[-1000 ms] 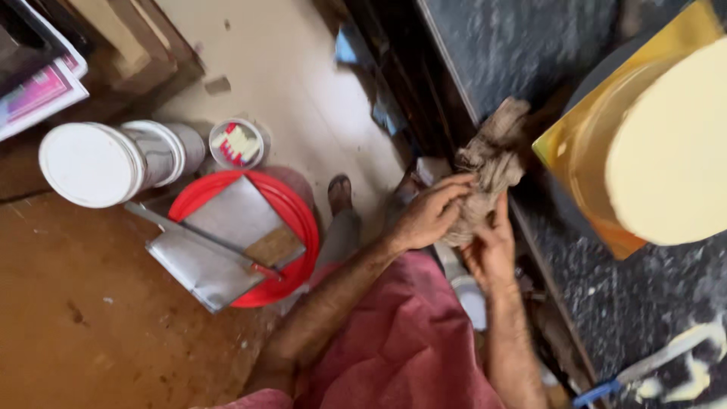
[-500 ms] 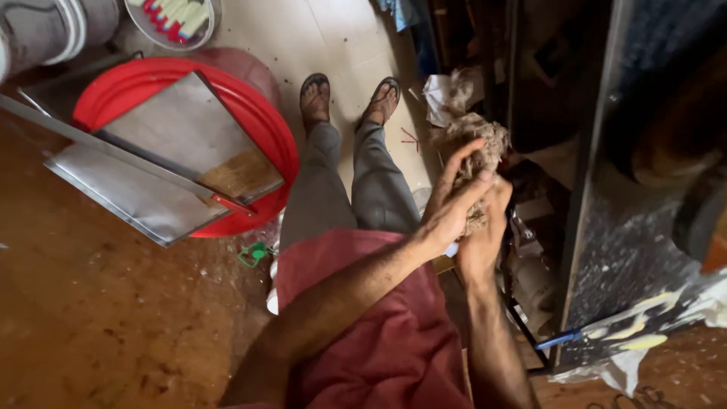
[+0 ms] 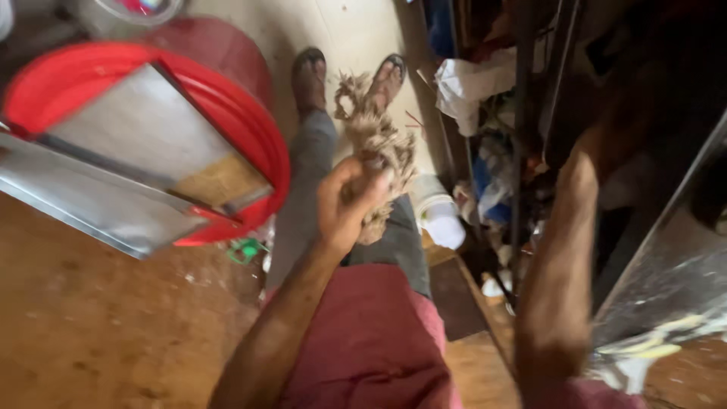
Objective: The person applies cream to a cake on a turntable using a large spatula and a small scraper tool, smoothing the sides and top surface.
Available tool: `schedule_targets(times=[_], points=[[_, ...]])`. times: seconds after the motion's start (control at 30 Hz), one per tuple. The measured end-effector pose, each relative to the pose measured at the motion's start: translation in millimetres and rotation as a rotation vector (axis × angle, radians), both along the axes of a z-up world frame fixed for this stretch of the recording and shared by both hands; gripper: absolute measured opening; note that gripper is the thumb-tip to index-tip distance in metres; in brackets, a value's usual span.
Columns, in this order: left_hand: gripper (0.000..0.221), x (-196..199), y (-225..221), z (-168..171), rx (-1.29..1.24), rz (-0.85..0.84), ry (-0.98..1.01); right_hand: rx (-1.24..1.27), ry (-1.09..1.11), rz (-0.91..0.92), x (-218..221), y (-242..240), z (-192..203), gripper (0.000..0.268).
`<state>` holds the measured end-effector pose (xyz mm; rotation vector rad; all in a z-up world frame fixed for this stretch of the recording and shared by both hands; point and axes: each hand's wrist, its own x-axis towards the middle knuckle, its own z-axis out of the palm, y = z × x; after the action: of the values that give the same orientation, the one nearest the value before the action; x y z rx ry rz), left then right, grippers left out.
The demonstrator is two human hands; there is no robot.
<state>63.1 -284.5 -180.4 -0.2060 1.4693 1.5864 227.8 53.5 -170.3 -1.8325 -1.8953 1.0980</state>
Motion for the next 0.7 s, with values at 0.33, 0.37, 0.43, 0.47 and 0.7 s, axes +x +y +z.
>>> schedule_targets(times=[0.33,0.37,0.43,0.47,0.7], points=[[0.022,-58,-49,72,0.441,0.127,-0.436,0.021,-0.367,0.088,14,111,-69,0.020],[0.029,-56,-49,72,0.435,0.180,-0.560,-0.009,-0.411,0.122,21,104,-73,0.020],[0.044,-49,-48,78,0.455,0.171,-0.602,-0.081,-0.468,0.189,28,86,-87,0.019],[0.064,-47,-47,81,0.472,0.177,-0.650,-0.104,-0.481,0.219,28,77,-94,0.019],[0.081,-8,-60,85,0.572,0.037,-0.953,-0.065,-0.474,0.248,32,90,-97,0.017]])
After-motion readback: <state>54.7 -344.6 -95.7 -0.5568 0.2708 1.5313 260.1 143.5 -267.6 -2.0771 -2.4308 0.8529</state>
